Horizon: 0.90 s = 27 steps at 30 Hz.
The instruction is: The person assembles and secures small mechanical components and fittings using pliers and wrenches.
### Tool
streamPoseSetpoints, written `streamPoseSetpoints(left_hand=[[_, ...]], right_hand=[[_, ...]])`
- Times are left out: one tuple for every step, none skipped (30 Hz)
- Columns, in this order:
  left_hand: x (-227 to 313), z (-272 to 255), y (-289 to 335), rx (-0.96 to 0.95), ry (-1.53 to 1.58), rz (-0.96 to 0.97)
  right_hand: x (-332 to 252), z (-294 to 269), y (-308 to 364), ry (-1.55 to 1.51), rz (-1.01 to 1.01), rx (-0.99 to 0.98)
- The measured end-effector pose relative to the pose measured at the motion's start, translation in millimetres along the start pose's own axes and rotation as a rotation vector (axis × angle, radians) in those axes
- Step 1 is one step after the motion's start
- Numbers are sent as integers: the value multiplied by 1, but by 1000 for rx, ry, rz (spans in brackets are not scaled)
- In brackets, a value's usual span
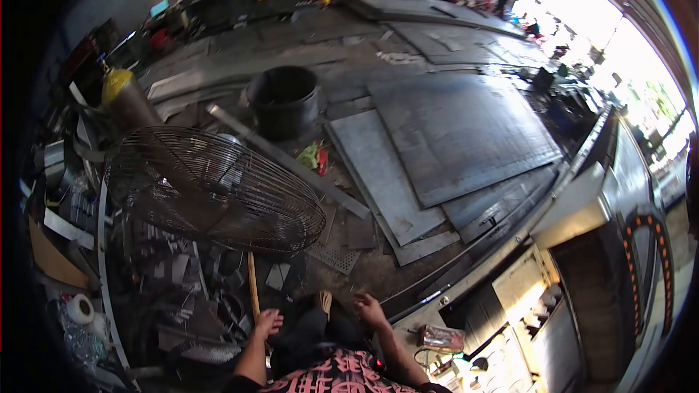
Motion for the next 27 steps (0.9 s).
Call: streamPoseSetpoints(left_hand=[[37, -1, 17, -25, 45, -15], [45, -1, 20, -8, 36, -82], [27, -12, 4, 37, 72, -101], [-2, -17, -27, 20, -87, -36], [-8, -12, -50, -4, -253, 28], [9, -11, -66, 26, -224, 21], [-14, -9, -64, 36, -171, -42], [-27, 8, -66, 43, -105, -104], [-38, 17, -67, 53, -38, -160], [-42, 35, -70, 75, 50, -216], [-41, 67, -82, 83, 154, -265], [-30, 107, -94, 81, 253, -315], [-6, 152, -107, 92, 370, -352], [26, 196, -124, 99, 488, -382], [67, 242, -157, 66, 603, -402], [94, 267, -155, 77, 708, -440], [127, 294, -158, 78, 809, -475], [180, 327, -186, 83, 920, -491], [223, 350, -208, 60, 1006, -504], [255, 370, -226, 17, 1082, -517], [283, 374, -243, 26, 1116, -503], [341, 369, -242, -88, 1152, -516], [417, 359, -230, -201, 1173, -528], [485, 352, -235, -198, 1093, -471], [536, 348, -250, -183, 1095, -449], [581, 353, -272, -261, 1037, -316], [623, 360, -297, -337, 988, -182]], right_hand=[[-28, -6, -16, -33, 42, -43], [-51, -13, -22, -54, 150, -92], [-77, -22, -35, -68, 246, -140], [-90, -41, -57, 53, 212, -132], [-95, -62, -79, 171, 171, -115], [-87, -87, -106, 239, 215, -51], [-77, -106, -133, 307, 249, 2], [-56, -123, -154, 443, 298, 37], [-50, -140, -188, 576, 333, 73], [-63, -147, -215, 705, 447, 40], [-85, -163, -235, 857, 551, 23], [-96, -191, -277, 856, 542, 37], [-107, -228, -326, 861, 515, 36], [-119, -261, -371, 921, 462, -35], [-45, -309, -428, 686, 324, -446], [-48, -277, -412, 562, 457, -1132], [-70, -286, -437, 598, 459, -1210], [-102, -302, -486, 635, 460, -1017], [-137, -345, -533, 653, 450, -789], [-175, -416, -578, 661, 433, -543], [-218, -487, -616, 652, 405, -290], [-259, -500, -650, 659, 377, -294], [-290, -514, -689, 478, 414, -219], [-314, -521, -730, 292, 448, -144], [-322, -523, -785, 286, 432, -163], [-328, -548, -852, 487, 371, -133], [-347, -581, -919, 700, 304, -100]])
Point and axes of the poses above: each hand's wrist, its own y-axis away from the middle knuckle, its own z-axis out of the palm, x = y × z, the point moved 9 cm from there along -y, towards the middle knuckle, and after that the axes turned 2 degrees about z, right-handed, at the moved point
